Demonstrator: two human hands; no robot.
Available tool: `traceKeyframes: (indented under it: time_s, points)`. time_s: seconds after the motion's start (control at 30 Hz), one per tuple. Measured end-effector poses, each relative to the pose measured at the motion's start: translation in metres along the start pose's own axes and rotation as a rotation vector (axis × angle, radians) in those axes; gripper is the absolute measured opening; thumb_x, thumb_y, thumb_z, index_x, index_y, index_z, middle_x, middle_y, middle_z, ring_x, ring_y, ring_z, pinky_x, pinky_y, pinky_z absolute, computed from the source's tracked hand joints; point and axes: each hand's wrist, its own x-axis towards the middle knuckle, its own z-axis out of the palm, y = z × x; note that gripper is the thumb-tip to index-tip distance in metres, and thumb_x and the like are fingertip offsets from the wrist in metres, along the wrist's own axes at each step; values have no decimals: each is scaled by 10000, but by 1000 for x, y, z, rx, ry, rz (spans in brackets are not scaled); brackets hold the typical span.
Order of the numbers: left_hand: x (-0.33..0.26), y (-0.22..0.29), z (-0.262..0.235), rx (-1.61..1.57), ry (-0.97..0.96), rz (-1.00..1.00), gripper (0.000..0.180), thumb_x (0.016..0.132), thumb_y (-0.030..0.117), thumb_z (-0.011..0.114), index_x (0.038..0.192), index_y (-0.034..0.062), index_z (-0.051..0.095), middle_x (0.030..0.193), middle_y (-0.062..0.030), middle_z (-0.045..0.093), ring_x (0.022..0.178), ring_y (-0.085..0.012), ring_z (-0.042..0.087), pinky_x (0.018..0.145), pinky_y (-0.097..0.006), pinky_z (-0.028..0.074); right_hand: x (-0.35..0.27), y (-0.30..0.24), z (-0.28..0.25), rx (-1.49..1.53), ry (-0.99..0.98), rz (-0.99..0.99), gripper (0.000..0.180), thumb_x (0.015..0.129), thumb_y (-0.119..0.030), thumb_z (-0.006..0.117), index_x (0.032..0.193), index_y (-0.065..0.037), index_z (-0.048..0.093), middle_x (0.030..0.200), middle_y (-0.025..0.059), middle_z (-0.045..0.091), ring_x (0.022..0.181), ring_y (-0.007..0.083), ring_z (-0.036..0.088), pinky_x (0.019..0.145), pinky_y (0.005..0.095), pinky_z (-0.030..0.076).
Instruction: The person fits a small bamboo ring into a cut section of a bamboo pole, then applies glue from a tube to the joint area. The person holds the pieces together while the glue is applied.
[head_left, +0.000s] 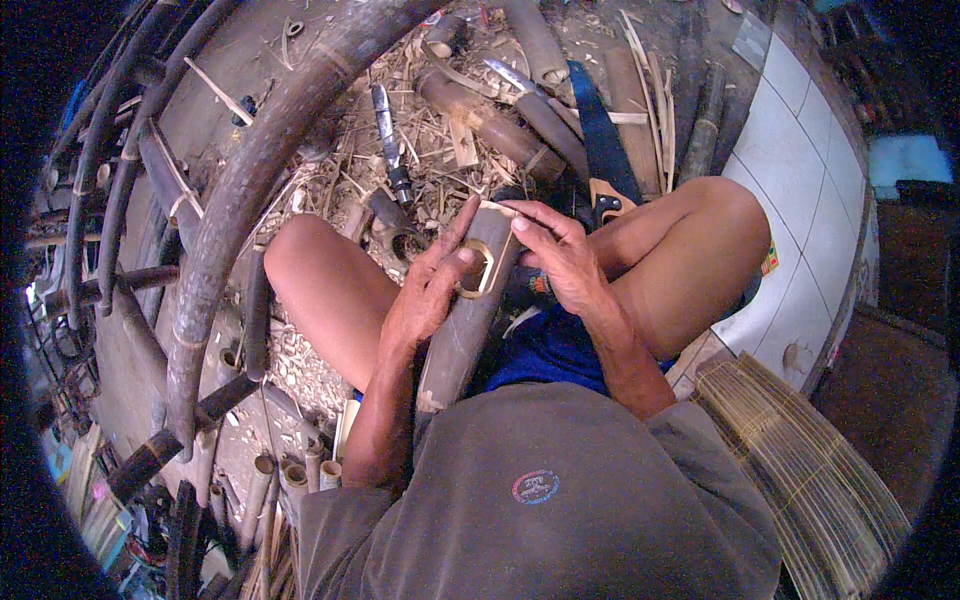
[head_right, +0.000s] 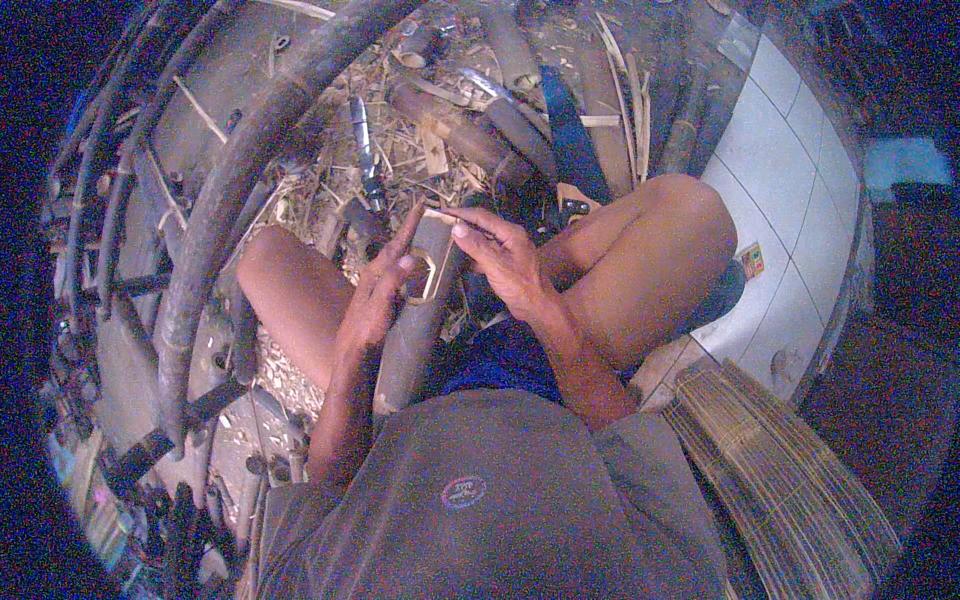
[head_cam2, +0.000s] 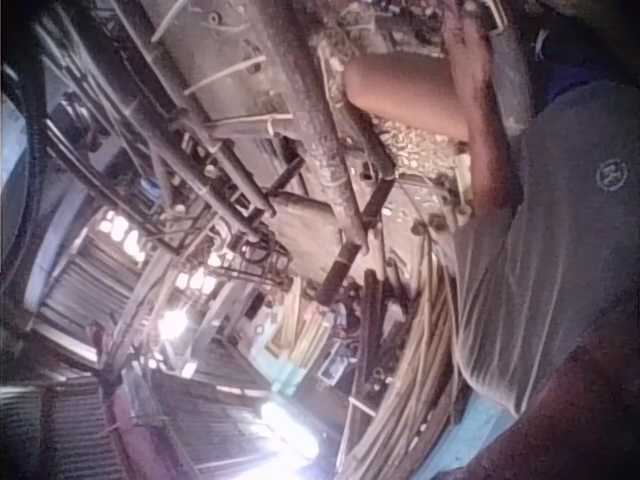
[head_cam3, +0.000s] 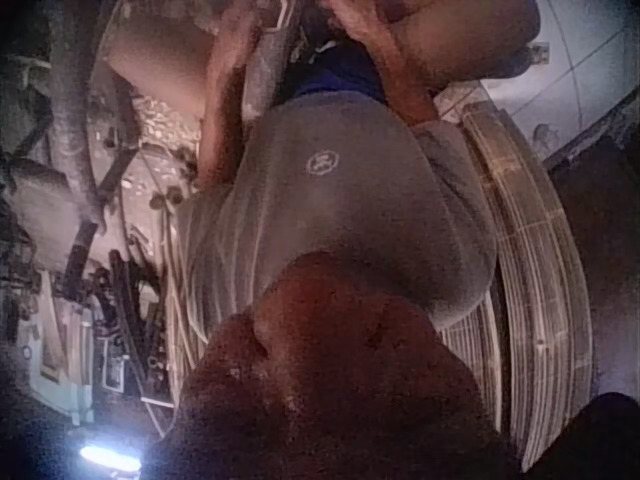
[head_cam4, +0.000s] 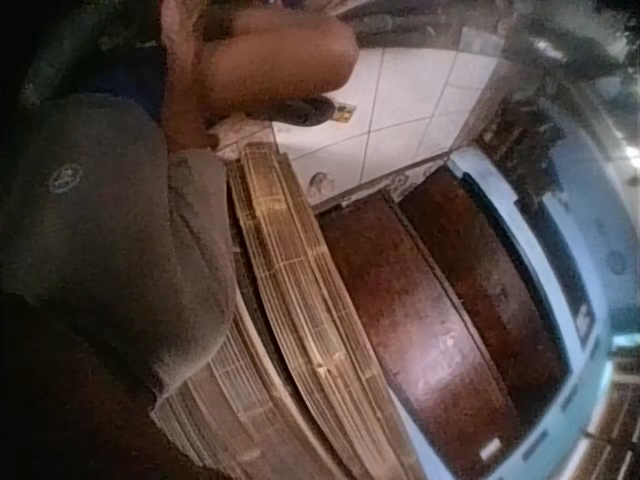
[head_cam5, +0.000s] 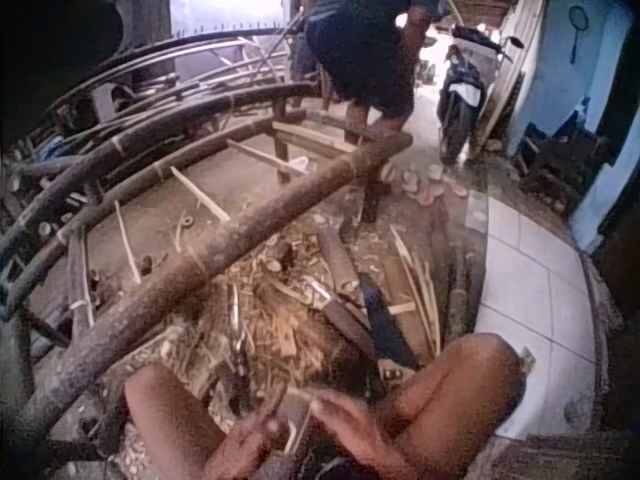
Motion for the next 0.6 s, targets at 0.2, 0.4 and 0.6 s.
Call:
traceKeyframes:
  time_s: [0.2,0.4,0.6]
  points:
    - [1,-1,6,-48,55,-81,569,1054,399,489,1543,116,418,1479,-134,519,1342,-211,479,1138,-353,345,3,3,-1,-7,-9,-20,445,994,-377,623,1328,-85,623,1212,57,656,1112,170,594,882,364,525]
    - [4,2,5,-63,55,-150,574,1038,401,539,1536,136,434,1478,-128,520,1344,-206,473,1135,-353,352,1,-1,0,-16,-4,-27,439,998,-371,618,1330,-84,621,1219,57,655,1118,171,595,881,360,527]
    - [6,1,7,-30,47,-70,606,1027,377,568,1554,131,395,1510,-136,482,1339,-215,476,1123,-365,372,2,1,0,-19,-15,-83,426,1007,-360,607,1333,-87,623,1232,53,651,1121,171,597,887,357,528]
